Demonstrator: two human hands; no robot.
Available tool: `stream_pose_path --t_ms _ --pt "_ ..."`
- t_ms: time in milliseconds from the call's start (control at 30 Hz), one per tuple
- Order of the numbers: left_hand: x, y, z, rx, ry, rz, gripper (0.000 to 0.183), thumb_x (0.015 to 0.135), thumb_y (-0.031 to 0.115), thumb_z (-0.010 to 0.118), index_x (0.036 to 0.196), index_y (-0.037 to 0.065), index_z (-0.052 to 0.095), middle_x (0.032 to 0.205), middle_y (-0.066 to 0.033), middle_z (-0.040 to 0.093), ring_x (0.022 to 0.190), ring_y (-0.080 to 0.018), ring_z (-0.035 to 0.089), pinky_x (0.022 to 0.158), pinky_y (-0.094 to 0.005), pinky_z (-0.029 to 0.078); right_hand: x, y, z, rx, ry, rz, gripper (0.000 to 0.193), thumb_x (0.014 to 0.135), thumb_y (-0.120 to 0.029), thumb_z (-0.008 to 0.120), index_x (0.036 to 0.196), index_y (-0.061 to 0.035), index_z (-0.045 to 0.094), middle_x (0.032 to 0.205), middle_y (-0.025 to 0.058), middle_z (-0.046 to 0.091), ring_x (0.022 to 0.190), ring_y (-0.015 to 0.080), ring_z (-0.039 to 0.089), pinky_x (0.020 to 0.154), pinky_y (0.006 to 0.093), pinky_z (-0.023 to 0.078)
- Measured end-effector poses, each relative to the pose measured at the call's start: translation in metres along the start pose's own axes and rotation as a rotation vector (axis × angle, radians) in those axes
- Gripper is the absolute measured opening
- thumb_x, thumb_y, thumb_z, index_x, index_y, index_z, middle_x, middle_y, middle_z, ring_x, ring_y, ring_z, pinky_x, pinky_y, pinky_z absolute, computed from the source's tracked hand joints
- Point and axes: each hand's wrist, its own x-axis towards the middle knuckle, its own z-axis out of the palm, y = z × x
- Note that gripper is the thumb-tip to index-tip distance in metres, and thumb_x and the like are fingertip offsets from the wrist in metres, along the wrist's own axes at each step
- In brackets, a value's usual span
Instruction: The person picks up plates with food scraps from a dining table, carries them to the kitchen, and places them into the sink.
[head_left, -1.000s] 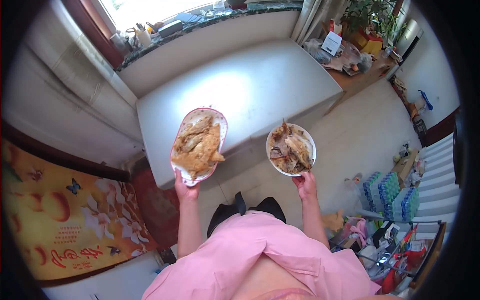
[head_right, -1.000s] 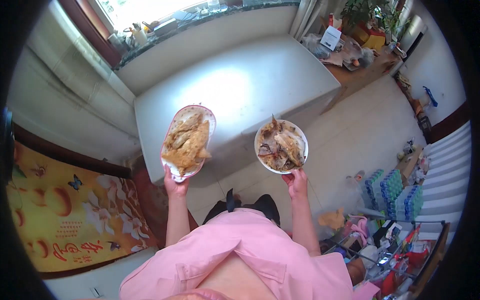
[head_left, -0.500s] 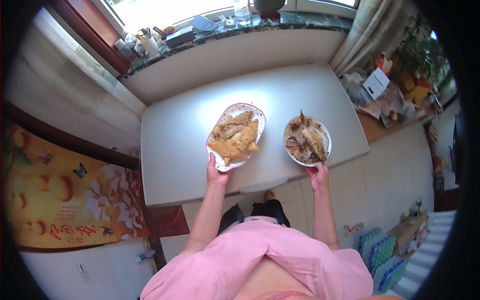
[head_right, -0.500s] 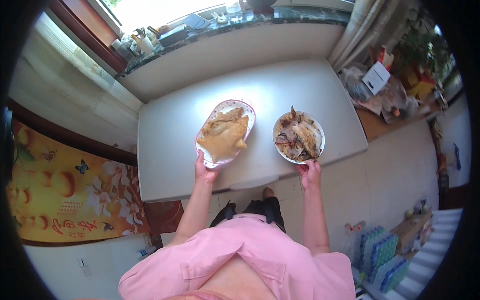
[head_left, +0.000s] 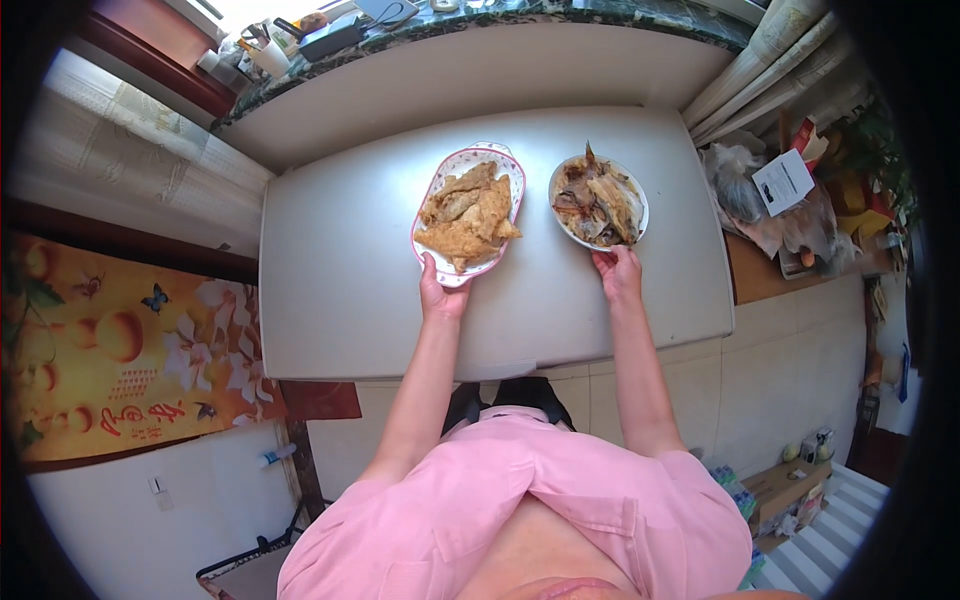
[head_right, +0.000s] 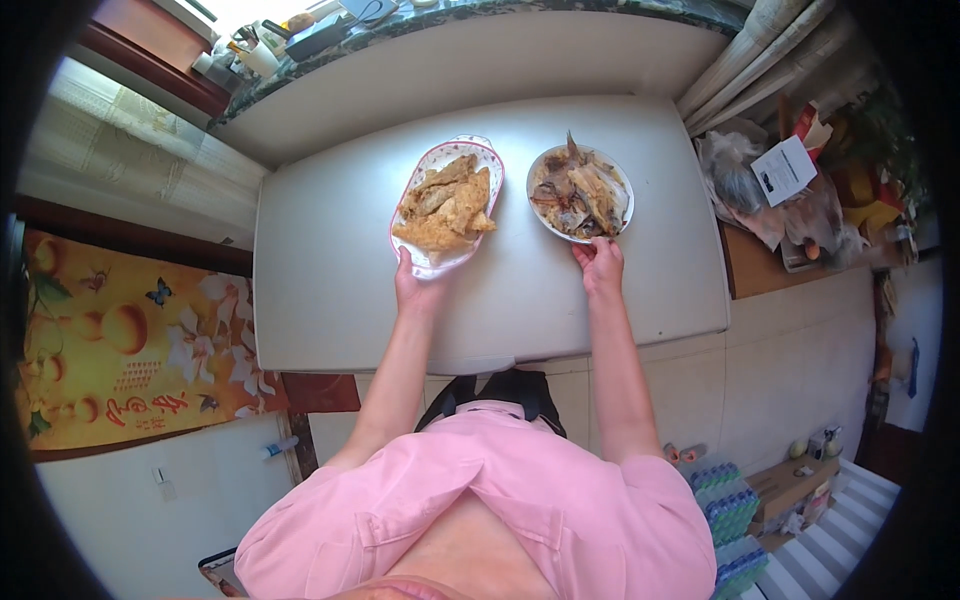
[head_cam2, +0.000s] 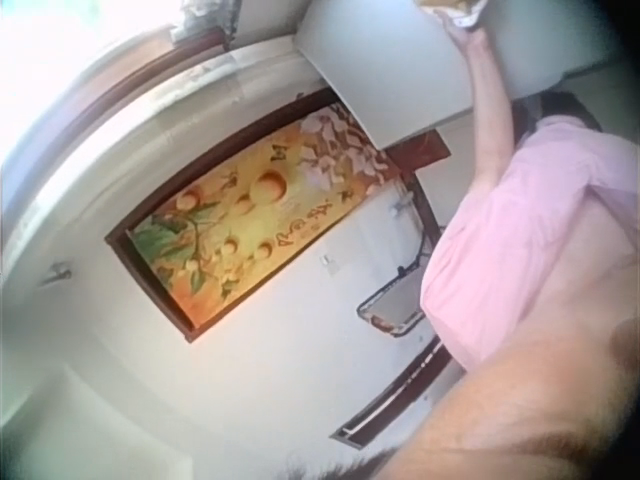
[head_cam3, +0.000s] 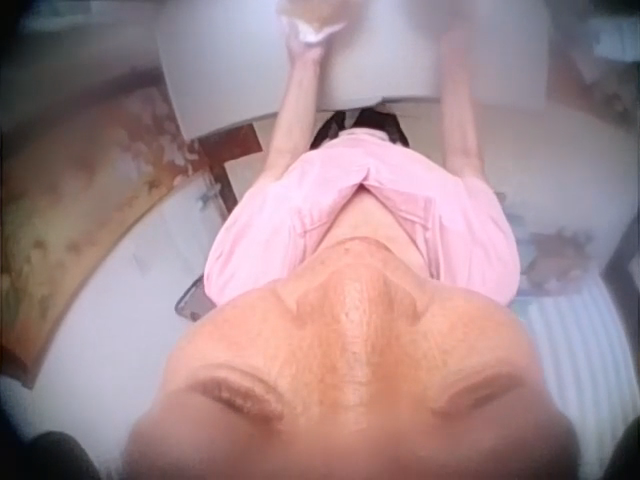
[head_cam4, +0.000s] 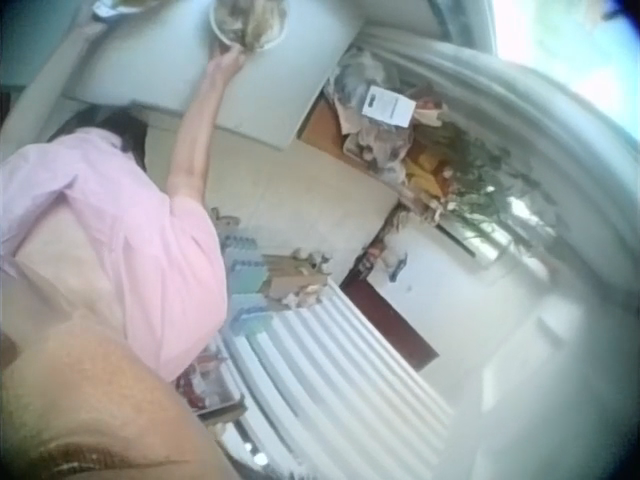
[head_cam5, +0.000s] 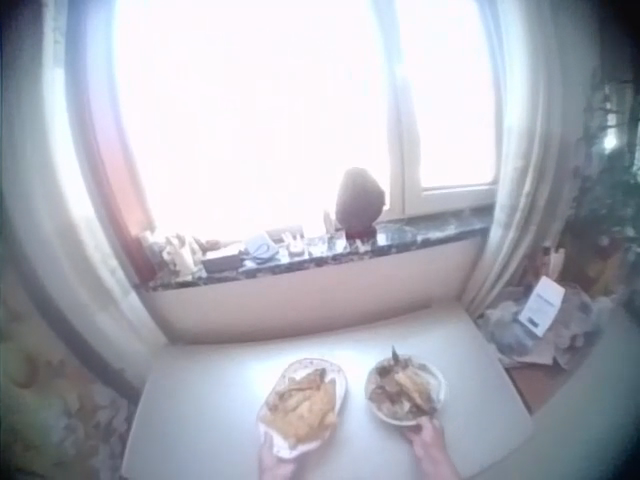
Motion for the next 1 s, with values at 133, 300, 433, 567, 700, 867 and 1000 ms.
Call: stream_pose_path --t_ms 133,300,433,567,700,867,1000 --pt "0.009 -0.005 0.003 0.009 0.000 0.035 0.047 0.087 0.033 0.041 0.126 0.010 0.030 0.128 -0.0076 0.037 0.116 -0.0285 0.036 0.095 -0.0501 0.031 0.007 0.003 0.020 -0.001 0.001 0.006 0.023 0.075 -0.004 0.047 0.098 -0.0023 0.044 0.087 0.0109 0.055 0.072 0.0230 0.057 0.067 0.0353 0.049" --pt "0.017 -0.010 0.000 -0.016 -0.005 0.023 0.046 0.089 0.032 0.036 0.128 0.010 0.027 0.130 -0.0086 0.033 0.118 -0.0279 0.033 0.097 -0.0480 0.029 0.011 0.008 0.031 -0.052 -0.046 0.045 0.021 0.078 -0.005 0.047 0.098 -0.0012 0.044 0.088 0.0115 0.055 0.072 0.0238 0.058 0.062 0.0330 0.050" --pt "0.017 -0.011 0.002 0.054 -0.131 0.018 0.046 0.090 0.032 0.030 0.129 0.009 0.023 0.132 -0.0101 0.028 0.121 -0.0275 0.029 0.099 -0.0460 0.027 0.001 -0.003 0.039 -0.214 -0.076 0.157 0.019 0.083 -0.009 0.044 0.099 0.0006 0.043 0.090 0.0135 0.056 0.077 0.0235 0.059 0.063 0.0305 0.050" --pt "0.011 -0.011 0.010 0.145 -0.247 -0.041 0.048 0.091 0.033 0.027 0.130 0.005 0.020 0.134 -0.0119 0.024 0.123 -0.0266 0.026 0.101 -0.0425 0.024 -0.010 -0.020 0.037 -0.335 -0.126 0.152 0.021 0.086 -0.011 0.041 0.103 0.0014 0.043 0.090 0.0131 0.056 0.077 0.0214 0.059 0.061 0.0281 0.049" --pt "-0.006 -0.006 0.004 0.303 -0.182 -0.150 0.050 0.091 0.033 0.028 0.130 0.005 0.017 0.134 -0.0135 0.022 0.124 -0.0266 0.023 0.102 -0.0411 0.021 -0.037 -0.022 0.017 -0.348 -0.094 0.092 0.022 0.086 -0.014 0.043 0.104 -0.0018 0.045 0.089 0.0124 0.057 0.072 0.0185 0.059 0.060 0.0271 0.049" --pt "-0.053 0.015 0.012 0.543 -0.048 -0.300 0.051 0.090 0.030 0.031 0.131 0.003 0.016 0.132 -0.0185 0.025 0.122 -0.0278 0.028 0.099 -0.0382 0.024 -0.079 -0.004 -0.012 -0.418 -0.126 0.172 0.020 0.085 -0.018 0.047 0.100 -0.0047 0.047 0.082 0.0085 0.058 0.067 0.0152 0.058 0.056 0.0254 0.049" --pt "-0.104 0.044 -0.006 0.610 -0.078 -0.359 0.046 0.090 0.027 0.032 0.128 0.003 0.024 0.127 -0.0183 0.034 0.116 -0.0269 0.037 0.094 -0.0366 0.031 -0.117 0.022 -0.014 -0.501 -0.211 0.255 0.013 0.084 -0.019 0.050 0.088 -0.0070 0.049 0.074 0.0051 0.057 0.062 0.0121 0.057 0.054 0.0268 0.049"
